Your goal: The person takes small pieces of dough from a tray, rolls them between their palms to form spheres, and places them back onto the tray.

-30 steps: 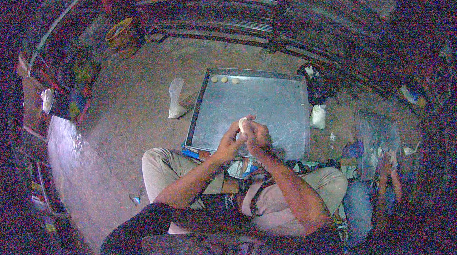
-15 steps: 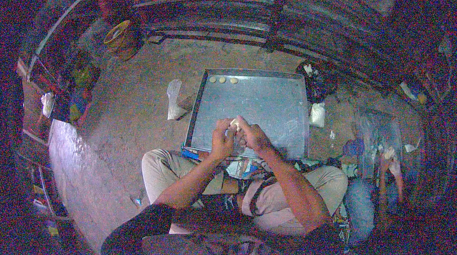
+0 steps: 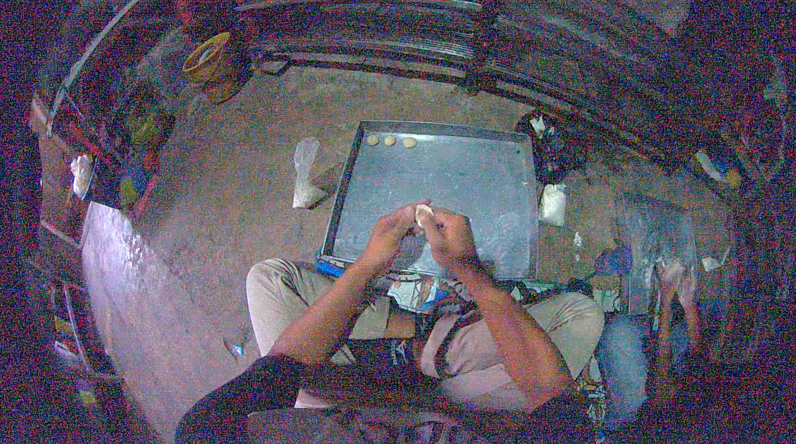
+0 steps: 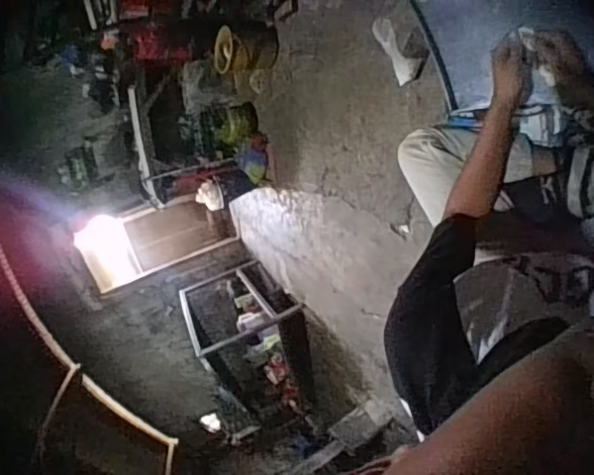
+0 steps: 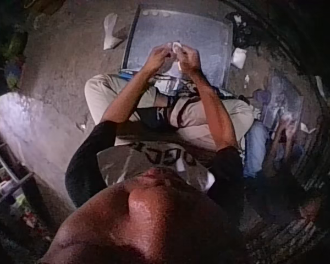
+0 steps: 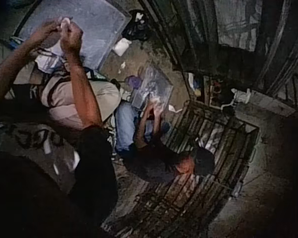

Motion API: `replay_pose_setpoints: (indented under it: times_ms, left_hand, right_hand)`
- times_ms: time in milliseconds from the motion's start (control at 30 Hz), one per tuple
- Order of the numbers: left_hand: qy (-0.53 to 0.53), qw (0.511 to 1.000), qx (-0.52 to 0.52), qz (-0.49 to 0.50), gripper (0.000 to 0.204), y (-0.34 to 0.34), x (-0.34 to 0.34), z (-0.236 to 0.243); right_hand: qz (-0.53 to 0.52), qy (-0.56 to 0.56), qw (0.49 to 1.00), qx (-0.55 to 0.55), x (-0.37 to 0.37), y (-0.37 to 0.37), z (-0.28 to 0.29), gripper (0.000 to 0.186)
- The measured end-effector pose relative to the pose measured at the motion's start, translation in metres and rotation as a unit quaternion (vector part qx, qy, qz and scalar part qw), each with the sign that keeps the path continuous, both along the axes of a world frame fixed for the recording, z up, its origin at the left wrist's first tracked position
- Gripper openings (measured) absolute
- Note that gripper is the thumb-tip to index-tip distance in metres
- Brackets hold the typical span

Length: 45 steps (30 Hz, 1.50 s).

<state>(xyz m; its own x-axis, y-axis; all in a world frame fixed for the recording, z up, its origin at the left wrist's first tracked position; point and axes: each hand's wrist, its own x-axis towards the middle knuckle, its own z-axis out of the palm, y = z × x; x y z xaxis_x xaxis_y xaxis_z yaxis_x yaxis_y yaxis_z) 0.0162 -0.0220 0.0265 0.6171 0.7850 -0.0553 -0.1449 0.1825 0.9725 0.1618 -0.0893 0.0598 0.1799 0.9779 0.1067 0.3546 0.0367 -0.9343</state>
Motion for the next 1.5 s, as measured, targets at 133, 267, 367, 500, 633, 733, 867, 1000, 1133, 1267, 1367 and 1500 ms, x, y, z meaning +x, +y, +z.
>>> replay_pose_setpoints:
  times_ms: [133,267,367,500,633,733,867,1000,1133,1267,1367,1500]
  left_hand:
    - [0.079,0.988,0.128,0.024,0.032,0.008,-0.004,0.005]
    - [0.152,0.935,0.302,0.106,0.022,0.008,-0.005,0.005]
    - [0.161,0.907,0.364,0.137,0.017,0.000,-0.005,0.006]
    - [0.138,0.937,0.303,0.109,0.016,-0.007,-0.003,0.016]
    - [0.024,0.991,0.105,0.076,0.020,-0.002,-0.001,0.013]
    - [-0.005,0.997,0.018,0.074,0.022,-0.007,0.001,0.014]
    - [0.001,0.994,0.042,0.098,0.025,0.000,-0.002,0.001]
    - [-0.001,0.992,0.095,0.078,0.030,0.000,-0.004,0.009]
    - [0.012,0.982,0.180,0.065,0.032,-0.001,-0.003,0.005]
    - [-0.087,0.991,0.095,0.028,0.037,-0.019,0.008,0.013]
    - [-0.087,0.989,0.118,-0.002,0.037,-0.016,0.004,0.000]
    - [-0.003,0.958,0.285,0.025,0.039,-0.020,0.007,0.003]
  right_hand:
    - [-0.004,-0.024,0.998,0.060,0.004,0.005,-0.031,0.036]
    - [0.028,0.005,0.997,0.073,0.010,0.006,-0.046,0.037]
    - [0.020,0.117,0.991,-0.059,-0.002,0.002,-0.011,0.037]
    - [0.024,0.115,0.991,-0.067,0.009,0.002,-0.017,0.038]
    - [-0.016,0.133,0.991,-0.007,0.004,0.002,-0.022,0.040]
    - [-0.018,0.120,0.993,-0.005,0.005,0.003,-0.026,0.042]
    - [0.035,0.122,0.991,-0.035,0.005,0.002,-0.012,0.041]
    - [0.085,0.179,0.976,-0.089,0.009,0.000,-0.007,0.038]
    - [0.091,0.265,0.944,-0.175,0.018,-0.002,-0.015,0.036]
    - [0.107,0.219,0.965,-0.096,0.015,-0.002,-0.020,0.035]
    - [0.092,0.272,0.953,-0.092,0.009,-0.003,-0.003,0.034]
    - [0.049,0.219,0.970,-0.098,0.015,-0.004,0.001,0.037]
